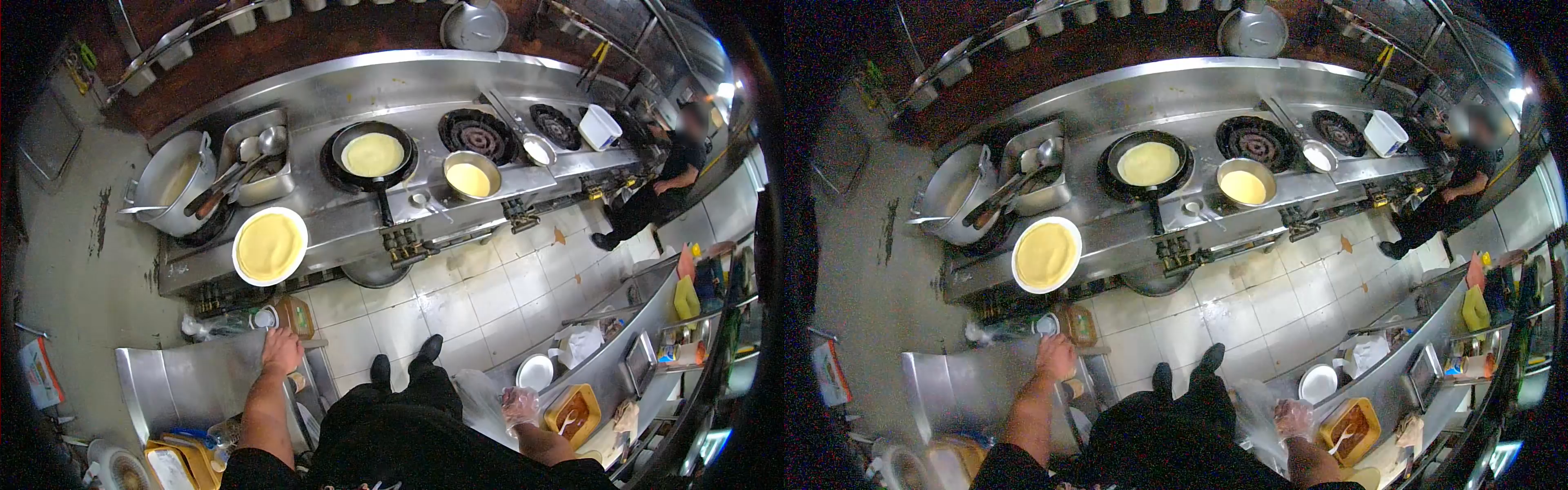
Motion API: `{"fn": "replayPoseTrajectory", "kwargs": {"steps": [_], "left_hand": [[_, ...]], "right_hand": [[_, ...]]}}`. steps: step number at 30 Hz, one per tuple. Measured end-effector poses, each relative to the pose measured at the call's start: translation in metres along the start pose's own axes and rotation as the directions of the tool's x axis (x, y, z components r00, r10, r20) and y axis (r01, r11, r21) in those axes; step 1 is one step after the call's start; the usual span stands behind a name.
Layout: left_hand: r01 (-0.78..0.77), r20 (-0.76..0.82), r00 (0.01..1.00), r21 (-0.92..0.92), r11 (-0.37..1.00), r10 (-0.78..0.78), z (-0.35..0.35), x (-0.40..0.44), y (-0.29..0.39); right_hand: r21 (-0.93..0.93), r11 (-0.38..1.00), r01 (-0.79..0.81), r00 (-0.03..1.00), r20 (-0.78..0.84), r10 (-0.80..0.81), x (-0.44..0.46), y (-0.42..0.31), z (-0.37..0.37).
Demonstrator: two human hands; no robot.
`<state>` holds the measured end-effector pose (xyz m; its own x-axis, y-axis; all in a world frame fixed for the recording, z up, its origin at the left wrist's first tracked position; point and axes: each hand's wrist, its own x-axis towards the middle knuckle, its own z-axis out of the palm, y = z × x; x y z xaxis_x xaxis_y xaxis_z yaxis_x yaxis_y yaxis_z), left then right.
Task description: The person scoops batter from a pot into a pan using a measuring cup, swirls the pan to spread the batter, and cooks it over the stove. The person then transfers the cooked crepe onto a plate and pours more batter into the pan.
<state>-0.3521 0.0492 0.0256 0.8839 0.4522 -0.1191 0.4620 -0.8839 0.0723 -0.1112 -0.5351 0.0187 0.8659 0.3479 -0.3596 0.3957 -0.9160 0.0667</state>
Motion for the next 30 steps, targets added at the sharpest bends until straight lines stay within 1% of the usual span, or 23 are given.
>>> {"fn": "replayPoseTrajectory", "kwargs": {"steps": [1,4,7,10,11,13,16,19,21,23,25,28,30], "left_hand": [[-0.011,-0.057,0.998,-0.009,1.0,0.01,0.003,-0.001,-0.001],[-0.027,-0.004,1.0,-0.04,0.999,0.027,-0.006,-0.001,-0.001],[-0.016,0.111,0.994,0.045,0.999,0.011,-0.006,0.001,-0.001],[-0.007,0.053,0.999,0.024,1.0,0.005,-0.001,0.0,-0.001],[-0.001,0.046,0.999,0.021,1.0,0.0,-0.001,0.0,-0.001],[0.004,0.033,0.999,0.016,1.0,-0.004,0.001,0.001,-0.001],[-0.002,0.044,0.999,-0.005,1.0,0.002,0.005,0.001,-0.003],[0.02,0.082,0.996,0.013,1.0,-0.021,-0.002,0.001,0.0],[0.027,0.109,0.994,0.008,1.0,-0.027,-0.003,0.002,0.002],[0.025,0.119,0.992,0.015,1.0,-0.027,0.0,0.001,0.0],[0.012,0.114,0.993,0.035,0.999,-0.016,0.005,0.0,-0.002],[0.022,0.159,0.987,0.034,0.999,-0.027,-0.002,0.002,0.0],[0.019,0.127,0.992,0.035,0.999,-0.023,0.007,0.002,-0.002]], "right_hand": [[-0.004,1.0,-0.022,0.999,0.046,0.022,0.0,-0.005,-0.01],[0.075,0.997,0.012,0.999,0.04,-0.015,-0.009,-0.022,-0.046],[0.048,0.999,-0.01,1.0,0.022,0.009,-0.004,0.001,-0.004],[-0.02,0.999,-0.037,0.983,0.18,0.04,-0.007,-0.032,-0.067],[-0.021,1.0,-0.011,0.998,0.06,0.012,-0.005,-0.022,-0.047],[-0.03,0.999,0.033,0.983,-0.182,-0.038,-0.002,0.002,0.007],[-0.078,0.994,0.069,0.976,-0.2,-0.084,-0.005,0.01,0.018],[-0.011,0.986,0.164,0.973,-0.165,-0.163,-0.005,-0.001,-0.011],[-0.098,0.975,0.198,0.927,-0.306,-0.218,-0.002,0.027,0.044],[-0.124,0.977,0.174,0.919,-0.335,-0.206,-0.002,0.032,0.057],[-0.088,0.991,0.098,0.958,-0.26,-0.118,0.0,0.016,0.031],[0.021,0.993,0.118,0.965,-0.238,-0.109,-0.003,0.018,0.032],[-0.063,0.988,0.144,0.98,-0.128,-0.151,-0.006,0.005,-0.003]]}}
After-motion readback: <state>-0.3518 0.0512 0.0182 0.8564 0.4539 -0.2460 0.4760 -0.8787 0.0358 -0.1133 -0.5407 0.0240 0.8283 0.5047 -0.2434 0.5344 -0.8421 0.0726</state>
